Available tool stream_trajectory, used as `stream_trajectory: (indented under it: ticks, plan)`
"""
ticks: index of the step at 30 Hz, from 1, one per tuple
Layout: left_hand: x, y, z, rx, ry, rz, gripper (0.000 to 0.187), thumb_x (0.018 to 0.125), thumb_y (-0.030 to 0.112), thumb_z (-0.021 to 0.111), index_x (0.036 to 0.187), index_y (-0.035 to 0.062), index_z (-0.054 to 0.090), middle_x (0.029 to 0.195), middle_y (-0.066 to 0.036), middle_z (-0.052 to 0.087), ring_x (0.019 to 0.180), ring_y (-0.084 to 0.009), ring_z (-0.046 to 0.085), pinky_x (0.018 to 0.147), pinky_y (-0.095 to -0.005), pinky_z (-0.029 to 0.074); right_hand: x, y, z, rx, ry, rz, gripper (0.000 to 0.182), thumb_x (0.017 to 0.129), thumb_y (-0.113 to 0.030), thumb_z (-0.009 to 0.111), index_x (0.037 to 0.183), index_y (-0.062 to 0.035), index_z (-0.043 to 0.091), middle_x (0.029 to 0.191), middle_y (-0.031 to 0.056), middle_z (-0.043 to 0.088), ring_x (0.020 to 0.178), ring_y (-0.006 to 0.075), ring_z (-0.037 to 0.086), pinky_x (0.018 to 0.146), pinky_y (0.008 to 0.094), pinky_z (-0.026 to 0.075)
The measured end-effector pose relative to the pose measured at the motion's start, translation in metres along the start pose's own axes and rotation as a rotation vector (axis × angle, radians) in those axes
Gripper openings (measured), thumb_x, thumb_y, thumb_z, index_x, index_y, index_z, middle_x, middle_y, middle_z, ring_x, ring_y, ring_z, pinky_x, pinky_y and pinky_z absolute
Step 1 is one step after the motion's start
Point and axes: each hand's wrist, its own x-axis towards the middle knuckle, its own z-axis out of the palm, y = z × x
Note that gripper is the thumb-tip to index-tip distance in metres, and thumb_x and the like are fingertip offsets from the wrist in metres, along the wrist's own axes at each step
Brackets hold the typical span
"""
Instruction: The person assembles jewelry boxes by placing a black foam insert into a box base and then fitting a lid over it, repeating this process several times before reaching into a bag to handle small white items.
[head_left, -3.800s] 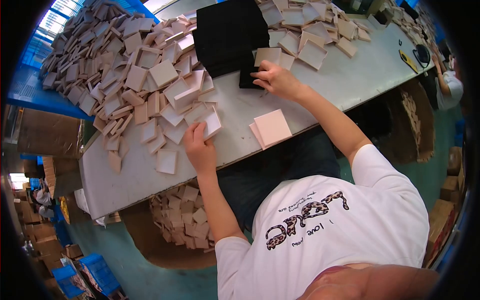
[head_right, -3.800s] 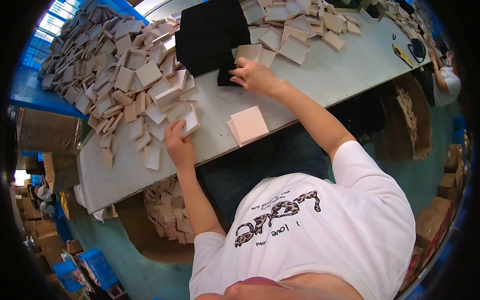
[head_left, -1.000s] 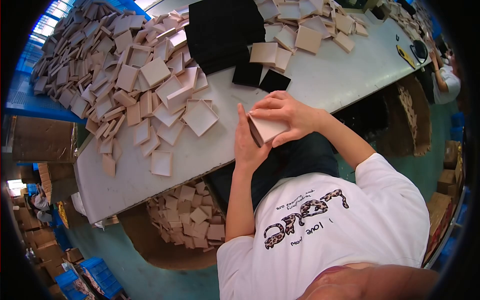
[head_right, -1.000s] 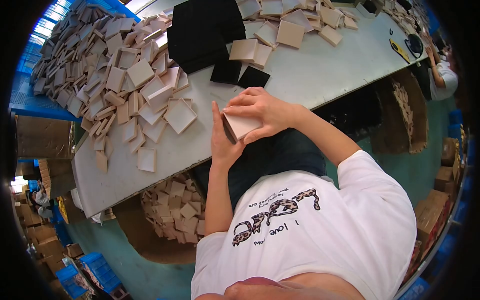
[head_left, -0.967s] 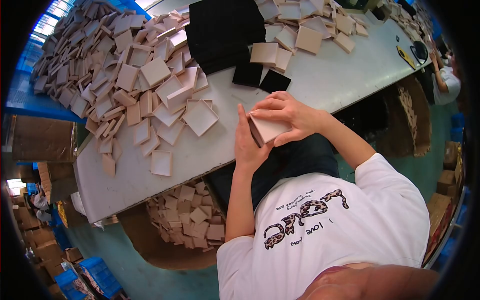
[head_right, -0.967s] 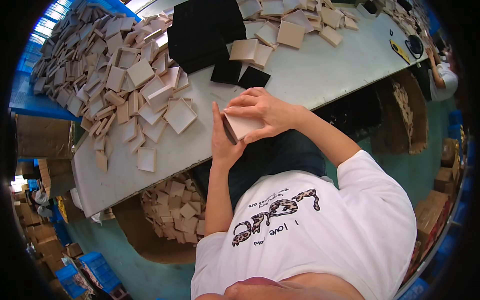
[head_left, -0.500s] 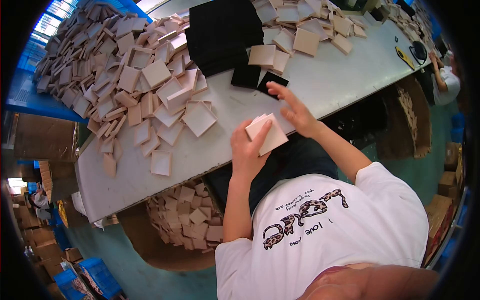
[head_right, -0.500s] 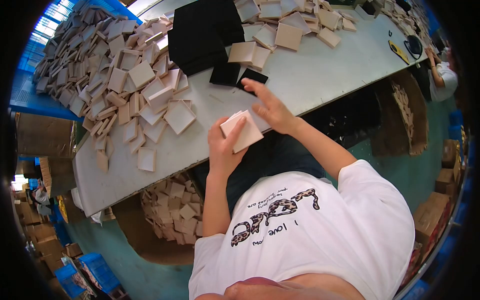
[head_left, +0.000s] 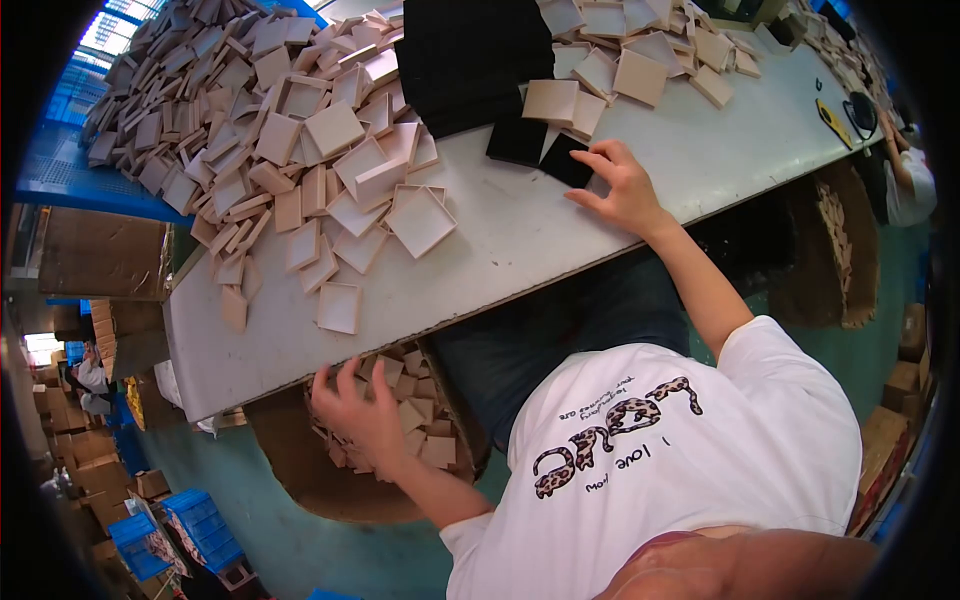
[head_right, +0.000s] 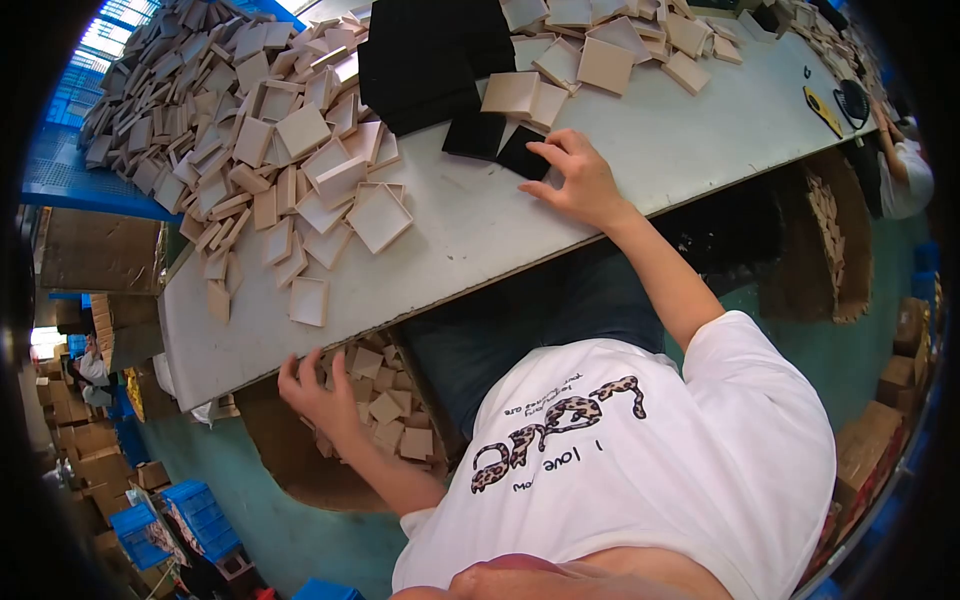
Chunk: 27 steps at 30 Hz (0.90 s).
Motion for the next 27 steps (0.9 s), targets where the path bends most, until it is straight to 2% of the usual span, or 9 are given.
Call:
stream_trajectory:
  ticks: [3, 8, 9, 12, 14, 17, 20, 21, 27]
  plan:
    - [0.039, 0.06, 0.053, -0.426, 0.015, 0.002, 0.044, 0.082, 0.018, 0.09, 0.123, 0.0132, 0.074, 0.129, -0.013, 0.053, 0.12, -0.0364, 0.053, 0.106, -0.0479, 0.045, 0.003, -0.002, 0.008, -0.049, -0.051, -0.013, 0.038, 0.086, -0.027, 0.085, 0.116, -0.006, 0.078, 0.109, 0.0098, 0.067, 0.102, 0.0286, 0.067, 0.085, 0.0387, 0.057]
    - [0.072, 0.096, 0.135, -0.338, 0.146, 0.227, 0.025, 0.081, 0.015, 0.09, 0.104, 0.015, 0.079, 0.125, -0.012, 0.053, 0.118, -0.035, 0.053, 0.105, -0.0456, 0.045, -0.002, 0.015, 0.013, -0.079, -0.027, -0.079, 0.025, 0.088, -0.017, 0.083, 0.111, -0.0066, 0.08, 0.102, 0.0072, 0.068, 0.086, 0.0248, 0.069, 0.077, 0.0361, 0.058]
    - [0.072, 0.101, 0.135, -0.386, 0.159, 0.247, 0.022, 0.082, 0.014, 0.089, 0.101, 0.0151, 0.079, 0.129, -0.012, 0.053, 0.122, -0.0365, 0.052, 0.107, -0.0462, 0.044, -0.004, 0.018, 0.011, -0.056, -0.026, -0.086, 0.024, 0.089, -0.015, 0.082, 0.111, -0.007, 0.08, 0.101, 0.0065, 0.067, 0.083, 0.0234, 0.069, 0.075, 0.0347, 0.058]
    - [0.052, 0.128, 0.116, -0.535, 0.125, 0.318, 0.016, 0.082, 0.014, 0.089, 0.093, 0.0146, 0.078, 0.14, -0.015, 0.053, 0.135, -0.0408, 0.049, 0.115, -0.0499, 0.038, -0.012, 0.005, -0.011, 0.279, 0.021, 0.168, 0.025, 0.088, -0.005, 0.081, 0.113, -0.0081, 0.08, 0.099, 0.0046, 0.066, 0.082, 0.0184, 0.067, 0.072, 0.03, 0.055]
    - [0.037, 0.153, 0.1, -0.659, 0.026, 0.395, 0.015, 0.082, 0.014, 0.089, 0.088, 0.0134, 0.075, 0.148, -0.016, 0.052, 0.143, -0.0434, 0.045, 0.123, -0.0549, 0.032, -0.018, -0.002, -0.016, 0.334, 0.076, 0.022, 0.031, 0.085, 0.004, 0.082, 0.113, -0.0092, 0.081, 0.099, 0.0038, 0.064, 0.08, 0.0154, 0.065, 0.071, 0.0277, 0.053]
    - [0.023, 0.16, 0.112, -0.694, -0.254, 0.471, 0.03, 0.079, 0.015, 0.091, 0.101, 0.0117, 0.07, 0.154, -0.018, 0.05, 0.148, -0.0431, 0.043, 0.128, -0.0639, 0.017, -0.025, -0.026, -0.026, 0.365, 0.004, -0.234, 0.035, 0.082, 0.006, 0.084, 0.112, -0.0107, 0.082, 0.1, 0.0055, 0.064, 0.08, 0.0181, 0.065, 0.069, 0.0291, 0.053]
    - [0.028, 0.159, 0.123, -0.859, -0.341, 0.35, 0.06, 0.074, 0.018, 0.095, 0.122, 0.0087, 0.06, 0.148, -0.017, 0.055, 0.142, -0.0398, 0.05, 0.127, -0.0696, 0.013, -0.028, -0.033, -0.01, 0.271, -0.125, -0.469, 0.031, 0.08, 0.002, 0.082, 0.109, -0.0101, 0.08, 0.099, 0.007, 0.064, 0.086, 0.0233, 0.067, 0.069, 0.0345, 0.057]
    - [0.03, 0.16, 0.127, -0.803, -0.294, 0.396, 0.086, 0.072, 0.022, 0.097, 0.139, 0.006, 0.046, 0.145, -0.014, 0.057, 0.137, -0.0369, 0.055, 0.127, -0.0688, 0.014, -0.028, -0.034, -0.004, 0.257, -0.139, -0.507, 0.03, 0.079, 0.001, 0.082, 0.107, -0.0101, 0.08, 0.098, 0.0066, 0.064, 0.086, 0.0237, 0.067, 0.069, 0.0348, 0.057]
    - [0.028, 0.171, 0.127, -0.801, -0.29, 0.365, 0.106, 0.073, 0.028, 0.097, 0.157, 0.0065, 0.036, 0.143, -0.012, 0.058, 0.136, -0.033, 0.057, 0.127, -0.0674, 0.017, -0.018, -0.034, 0.01, 0.104, -0.218, -0.557, 0.022, 0.08, -0.009, 0.08, 0.102, -0.0094, 0.079, 0.097, 0.005, 0.066, 0.089, 0.0244, 0.066, 0.074, 0.0354, 0.057]
